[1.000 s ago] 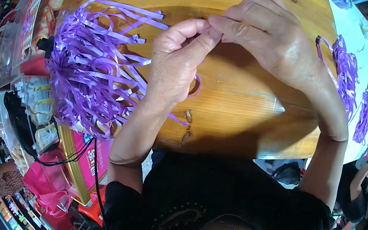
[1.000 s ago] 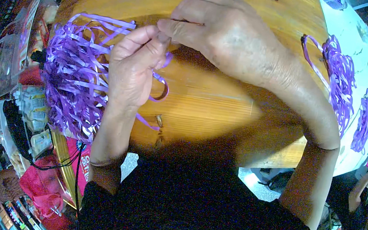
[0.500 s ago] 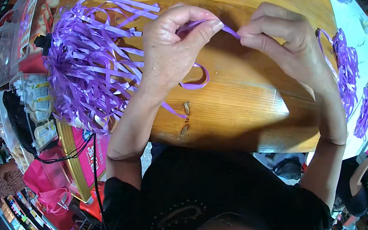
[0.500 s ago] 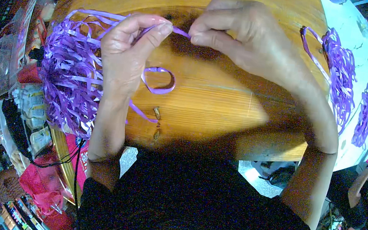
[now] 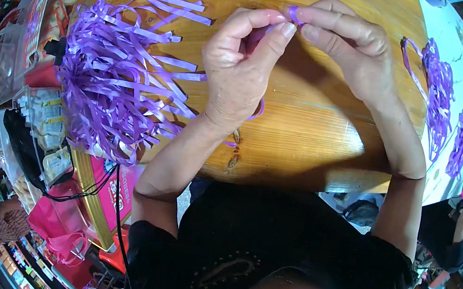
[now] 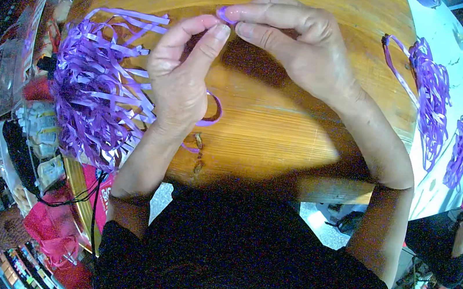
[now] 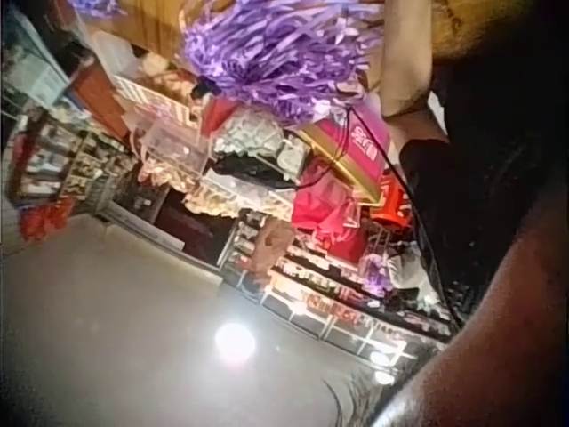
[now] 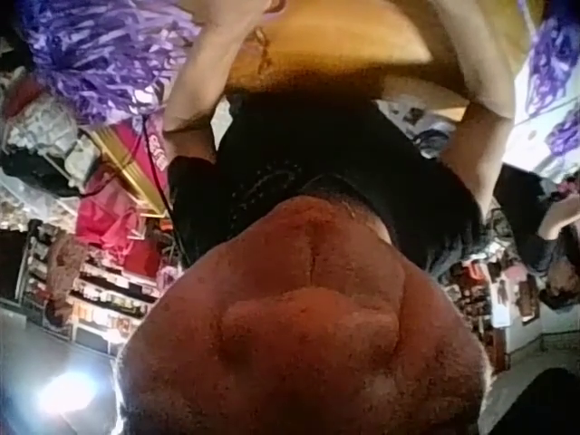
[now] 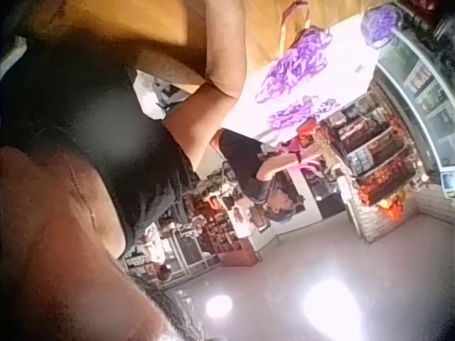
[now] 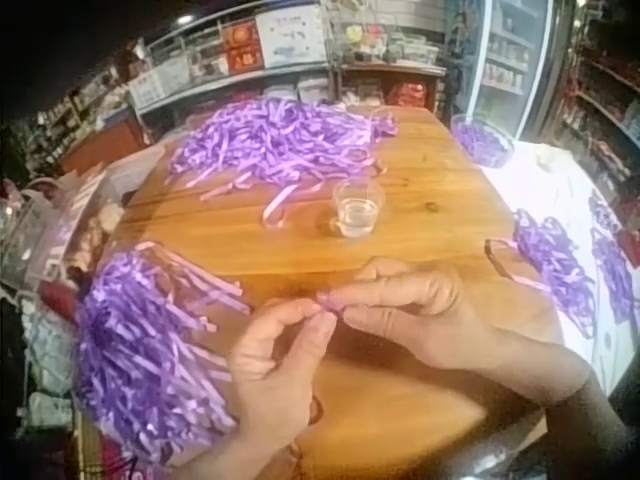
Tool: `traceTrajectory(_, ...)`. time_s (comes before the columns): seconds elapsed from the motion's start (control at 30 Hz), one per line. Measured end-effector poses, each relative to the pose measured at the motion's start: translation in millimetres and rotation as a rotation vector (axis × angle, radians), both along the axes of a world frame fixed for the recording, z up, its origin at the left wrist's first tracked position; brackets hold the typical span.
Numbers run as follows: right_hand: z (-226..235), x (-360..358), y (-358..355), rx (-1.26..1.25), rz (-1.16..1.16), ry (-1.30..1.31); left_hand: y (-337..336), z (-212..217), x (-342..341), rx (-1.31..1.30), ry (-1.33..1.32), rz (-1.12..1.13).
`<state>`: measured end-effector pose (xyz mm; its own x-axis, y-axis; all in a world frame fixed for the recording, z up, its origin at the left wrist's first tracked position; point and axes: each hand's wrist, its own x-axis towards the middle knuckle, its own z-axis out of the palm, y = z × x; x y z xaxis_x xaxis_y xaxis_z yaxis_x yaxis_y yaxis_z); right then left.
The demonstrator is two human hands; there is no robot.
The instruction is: Tying purple plastic ribbons into knots to assemble a decorative object or pom-pom.
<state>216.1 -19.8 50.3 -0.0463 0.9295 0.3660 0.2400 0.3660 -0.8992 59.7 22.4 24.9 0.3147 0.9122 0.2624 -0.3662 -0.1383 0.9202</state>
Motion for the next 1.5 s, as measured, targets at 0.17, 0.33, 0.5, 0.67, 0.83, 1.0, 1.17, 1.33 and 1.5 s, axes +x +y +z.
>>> traceTrajectory(0.17,8,-7,-3,0.237,-0.164,-0.431,-5,3,0,-0.140,0.000,-0.043)
traceTrajectory(0.33,14,-11,-11,0.214,-0.256,-0.533,-2,-3,2,0.011,0.026,-0.033)
traceTrajectory(0.5,41,-21,-15,-0.035,-0.295,-0.455,-3,2,-3,-0.104,-0.003,-0.100)
traceTrajectory(0.67,48,-9,-13,-0.168,-0.122,-0.206,-5,10,-9,-0.237,0.014,-0.184)
traceTrajectory(0.83,28,-2,3,0.076,-0.077,-0.463,-4,11,-12,-0.275,0.042,-0.195)
traceTrajectory(1.0,49,-9,-10,0.408,-0.054,-0.727,0,11,-13,-0.361,0.058,-0.205)
traceTrajectory(1.17,49,3,-7,0.396,0.035,-0.666,11,10,-21,-0.434,0.085,-0.386)
traceTrajectory(1.33,56,10,-13,0.360,-0.055,-0.758,8,14,-10,-0.327,0.152,-0.425)
traceTrajectory(1.5,46,2,-10,0.283,-0.190,-0.607,6,8,-13,-0.350,0.110,-0.250)
